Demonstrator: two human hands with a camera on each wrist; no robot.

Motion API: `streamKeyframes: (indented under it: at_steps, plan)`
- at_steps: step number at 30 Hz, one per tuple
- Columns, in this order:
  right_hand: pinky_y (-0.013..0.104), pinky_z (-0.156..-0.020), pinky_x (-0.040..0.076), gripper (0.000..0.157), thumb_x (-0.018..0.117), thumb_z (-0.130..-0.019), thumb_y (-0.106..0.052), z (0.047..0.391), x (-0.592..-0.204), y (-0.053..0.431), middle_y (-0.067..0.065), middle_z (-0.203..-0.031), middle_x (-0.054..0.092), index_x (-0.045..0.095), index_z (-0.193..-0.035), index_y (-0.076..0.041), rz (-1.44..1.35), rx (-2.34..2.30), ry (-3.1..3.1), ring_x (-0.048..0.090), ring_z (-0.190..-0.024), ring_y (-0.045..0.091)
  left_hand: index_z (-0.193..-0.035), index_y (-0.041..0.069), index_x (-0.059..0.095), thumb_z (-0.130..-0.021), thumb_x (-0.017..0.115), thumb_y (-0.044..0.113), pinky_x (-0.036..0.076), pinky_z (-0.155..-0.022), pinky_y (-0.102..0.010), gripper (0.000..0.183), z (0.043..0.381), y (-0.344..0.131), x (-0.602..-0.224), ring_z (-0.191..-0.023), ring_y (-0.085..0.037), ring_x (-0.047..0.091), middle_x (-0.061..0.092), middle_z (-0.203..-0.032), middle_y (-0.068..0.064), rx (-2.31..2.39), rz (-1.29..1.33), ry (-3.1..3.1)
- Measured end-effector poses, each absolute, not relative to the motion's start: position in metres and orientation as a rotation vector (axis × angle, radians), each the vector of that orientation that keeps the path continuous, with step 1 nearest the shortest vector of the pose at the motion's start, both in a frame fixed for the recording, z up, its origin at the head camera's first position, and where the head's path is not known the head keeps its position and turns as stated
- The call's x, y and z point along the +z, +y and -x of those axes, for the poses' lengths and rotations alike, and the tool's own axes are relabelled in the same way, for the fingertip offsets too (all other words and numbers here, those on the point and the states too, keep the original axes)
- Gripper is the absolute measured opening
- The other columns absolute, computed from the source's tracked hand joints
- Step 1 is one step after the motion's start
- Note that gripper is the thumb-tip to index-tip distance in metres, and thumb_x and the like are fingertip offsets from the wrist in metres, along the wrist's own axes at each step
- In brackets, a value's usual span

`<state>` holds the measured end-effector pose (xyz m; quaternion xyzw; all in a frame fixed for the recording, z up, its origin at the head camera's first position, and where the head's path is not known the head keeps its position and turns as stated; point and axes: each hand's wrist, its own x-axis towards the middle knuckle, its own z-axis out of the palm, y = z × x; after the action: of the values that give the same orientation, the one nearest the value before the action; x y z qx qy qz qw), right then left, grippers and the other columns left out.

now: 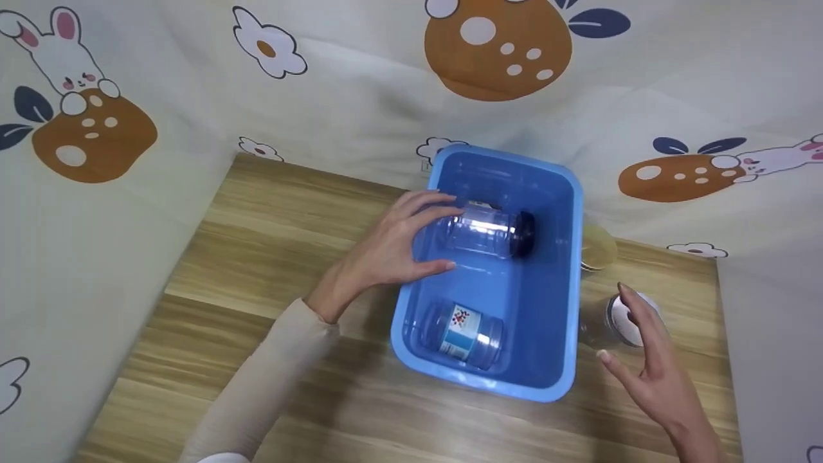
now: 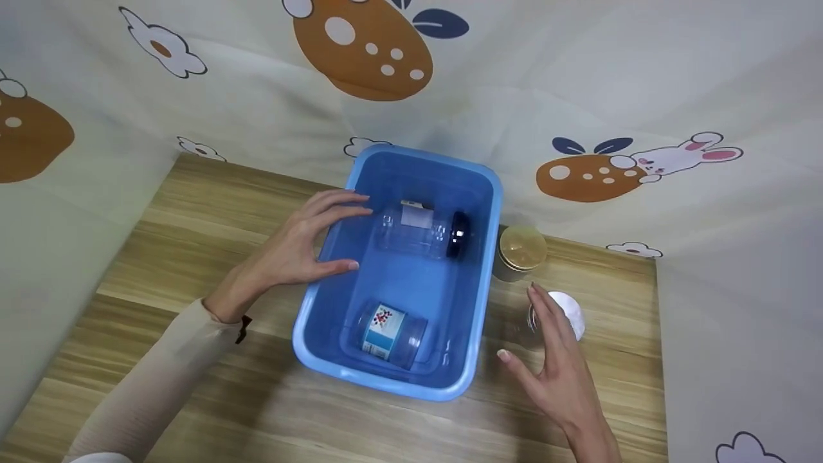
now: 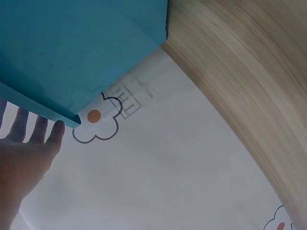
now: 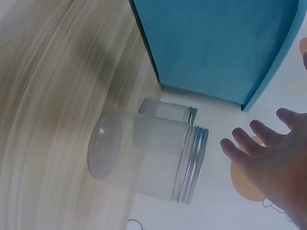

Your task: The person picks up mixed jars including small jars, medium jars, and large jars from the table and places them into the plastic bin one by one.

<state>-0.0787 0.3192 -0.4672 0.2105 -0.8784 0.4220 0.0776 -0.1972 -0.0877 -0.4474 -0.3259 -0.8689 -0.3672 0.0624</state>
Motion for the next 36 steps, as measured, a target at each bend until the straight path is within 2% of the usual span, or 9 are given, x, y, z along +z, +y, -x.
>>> streamKeyframes:
  at_steps: [4,8,13,19,26,28,33,36]
  plan:
    - [0.015,-0.111,0.028,0.099,0.08,-0.069,0.01,0.082,-0.469,0.322,0.015,-0.154,0.038,0.033,-0.155,-0.006,-0.549,1.235,-2.682,0.034,-0.14,0.012,-0.138,0.024,0.059,-0.084,0.064,0.066,0.033,-0.112,-0.051,0.069,0.196,-0.089,-0.452,-0.141,-0.017,0.032,0.044,-0.151,0.004,-1.12,0.962,-2.613]
    - [0.014,-0.111,0.025,0.102,0.083,-0.07,0.005,0.085,-0.469,0.323,0.01,-0.157,0.035,0.031,-0.156,-0.013,-0.488,1.209,-2.743,0.031,-0.141,0.009,-0.135,0.022,0.061,-0.084,0.066,0.063,0.029,-0.114,-0.054,0.066,0.194,-0.09,-0.459,-0.145,-0.018,0.027,0.044,-0.151,0.003,-1.156,0.941,-2.6]
    - [0.012,-0.109,0.024,0.103,0.086,-0.069,0.003,0.085,-0.471,0.323,0.01,-0.157,0.035,0.032,-0.156,-0.012,-0.487,1.19,-2.745,0.031,-0.141,0.006,-0.133,0.02,0.063,-0.084,0.067,0.062,0.027,-0.114,-0.058,0.065,0.193,-0.09,-0.464,-0.148,-0.018,0.024,0.043,-0.151,0.004,-1.194,0.924,-2.6]
    - [0.015,-0.111,0.021,0.104,0.087,-0.068,0.001,0.089,-0.475,0.327,0.01,-0.158,0.035,0.033,-0.156,-0.015,-0.457,1.188,-2.754,0.029,-0.142,0.007,-0.133,0.023,0.063,-0.085,0.065,0.062,0.027,-0.114,-0.059,0.062,0.192,-0.093,-0.469,-0.15,-0.019,0.021,0.042,-0.152,0.006,-1.241,0.899,-2.593]
    - [0.015,-0.11,0.022,0.107,0.089,-0.065,0.003,0.093,-0.486,0.331,0.013,-0.155,0.038,0.036,-0.155,-0.016,-0.385,1.197,-2.726,0.032,-0.139,0.004,-0.134,0.024,0.063,-0.088,0.059,0.064,0.025,-0.115,-0.06,0.061,0.191,-0.097,-0.474,-0.15,-0.024,0.02,0.04,-0.154,0.006,-1.262,0.917,-2.572]
    - [0.019,-0.112,0.021,0.106,0.089,-0.065,0.002,0.093,-0.488,0.331,0.014,-0.155,0.037,0.037,-0.155,-0.018,-0.356,1.191,-2.722,0.031,-0.139,0.005,-0.134,0.024,0.063,-0.089,0.057,0.066,0.024,-0.115,-0.06,0.062,0.191,-0.097,-0.475,-0.15,-0.024,0.02,0.04,-0.154,0.006,-1.262,0.911,-2.568]
    - [0.043,-0.118,0.018,0.102,0.09,-0.063,0.001,0.095,-0.489,0.332,0.015,-0.155,0.038,0.042,-0.152,-0.017,-0.341,1.198,-2.672,0.029,-0.143,0.015,-0.132,0.021,0.064,-0.089,0.056,0.066,0.025,-0.115,-0.058,0.063,0.19,-0.098,-0.48,-0.149,-0.026,0.022,0.04,-0.154,0.004,-1.279,0.907,-2.528]
    - [0.052,-0.117,0.017,0.102,0.09,-0.063,0.001,0.096,-0.489,0.333,0.015,-0.155,0.037,0.042,-0.152,-0.017,-0.332,1.212,-2.669,0.029,-0.143,0.015,-0.131,0.021,0.064,-0.09,0.057,0.065,0.025,-0.116,-0.056,0.061,0.189,-0.098,-0.482,-0.149,-0.026,0.024,0.039,-0.155,0.004,-1.29,0.903,-2.513]
